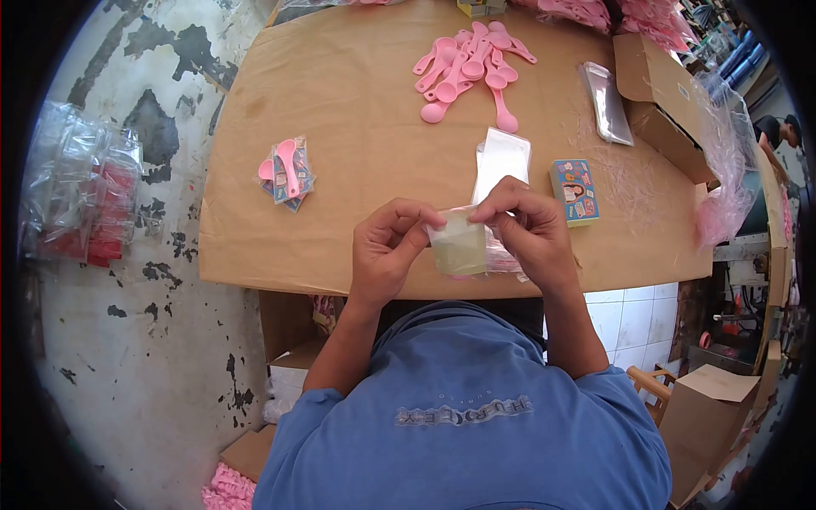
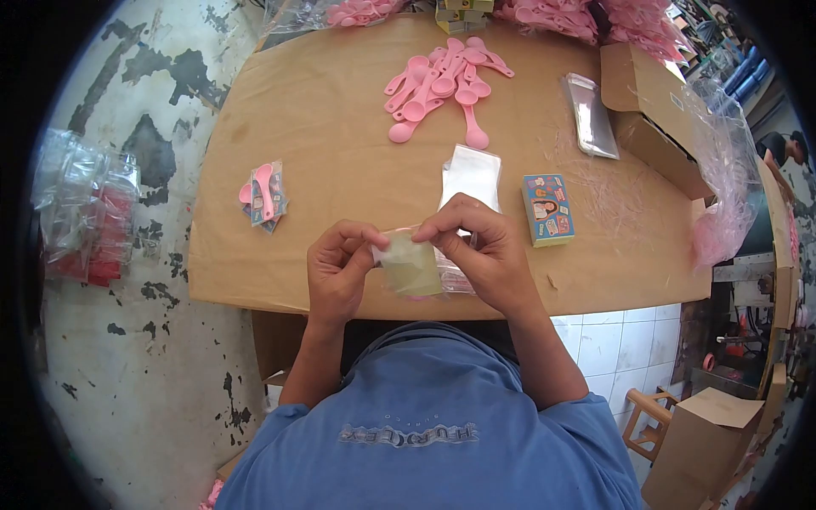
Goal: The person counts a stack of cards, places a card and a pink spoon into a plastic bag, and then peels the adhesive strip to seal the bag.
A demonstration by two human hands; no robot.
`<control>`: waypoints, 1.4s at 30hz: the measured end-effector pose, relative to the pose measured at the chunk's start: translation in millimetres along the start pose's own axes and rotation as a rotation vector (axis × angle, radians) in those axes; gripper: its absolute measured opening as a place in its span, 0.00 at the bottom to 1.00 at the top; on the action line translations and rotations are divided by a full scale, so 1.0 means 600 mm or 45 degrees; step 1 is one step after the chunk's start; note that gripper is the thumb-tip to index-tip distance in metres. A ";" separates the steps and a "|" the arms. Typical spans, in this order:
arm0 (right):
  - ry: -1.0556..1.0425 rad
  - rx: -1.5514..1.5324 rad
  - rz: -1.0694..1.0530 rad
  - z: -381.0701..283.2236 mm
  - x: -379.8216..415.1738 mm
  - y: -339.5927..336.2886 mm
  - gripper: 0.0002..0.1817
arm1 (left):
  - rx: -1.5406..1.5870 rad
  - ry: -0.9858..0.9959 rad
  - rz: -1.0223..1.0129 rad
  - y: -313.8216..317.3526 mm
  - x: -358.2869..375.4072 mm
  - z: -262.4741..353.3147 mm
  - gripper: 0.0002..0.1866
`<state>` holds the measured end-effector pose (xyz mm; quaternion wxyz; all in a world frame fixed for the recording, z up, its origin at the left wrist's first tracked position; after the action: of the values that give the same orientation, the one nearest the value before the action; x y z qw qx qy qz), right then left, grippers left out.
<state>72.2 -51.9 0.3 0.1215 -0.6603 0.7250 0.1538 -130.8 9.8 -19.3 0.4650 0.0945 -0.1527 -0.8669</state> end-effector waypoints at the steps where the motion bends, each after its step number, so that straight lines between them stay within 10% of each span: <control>1: -0.006 0.005 -0.004 -0.003 0.001 0.001 0.05 | -0.011 0.028 -0.026 -0.007 0.002 -0.002 0.04; 17: 0.063 0.034 0.086 -0.021 0.005 0.044 0.16 | -0.126 -0.181 -0.141 -0.001 0.008 0.032 0.25; 26: -0.234 1.268 -0.076 -0.042 0.010 -0.007 0.11 | -0.633 0.637 0.437 -0.110 -0.018 0.138 0.14; 33: -0.010 1.314 -0.215 0.002 0.046 -0.047 0.14 | -0.685 0.570 0.412 -0.129 -0.017 0.096 0.22; 42: -0.244 1.247 -0.007 -0.044 0.030 -0.023 0.05 | -0.234 -0.493 -0.139 -0.004 -0.017 -0.019 0.21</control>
<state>85.1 -79.9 16.8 0.4836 -0.5105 0.6960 -0.1451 -123.3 17.6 -30.5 0.3859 -0.1084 -0.1540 -0.9031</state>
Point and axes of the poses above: each hand's wrist, its own x-axis away from the middle knuckle, its own y-axis out of the palm, z = x × y, the point moved 3 cm from there along -x, towards the middle knuckle, and after that the axes turned 7 degrees about -y, right-handed, at the moved point
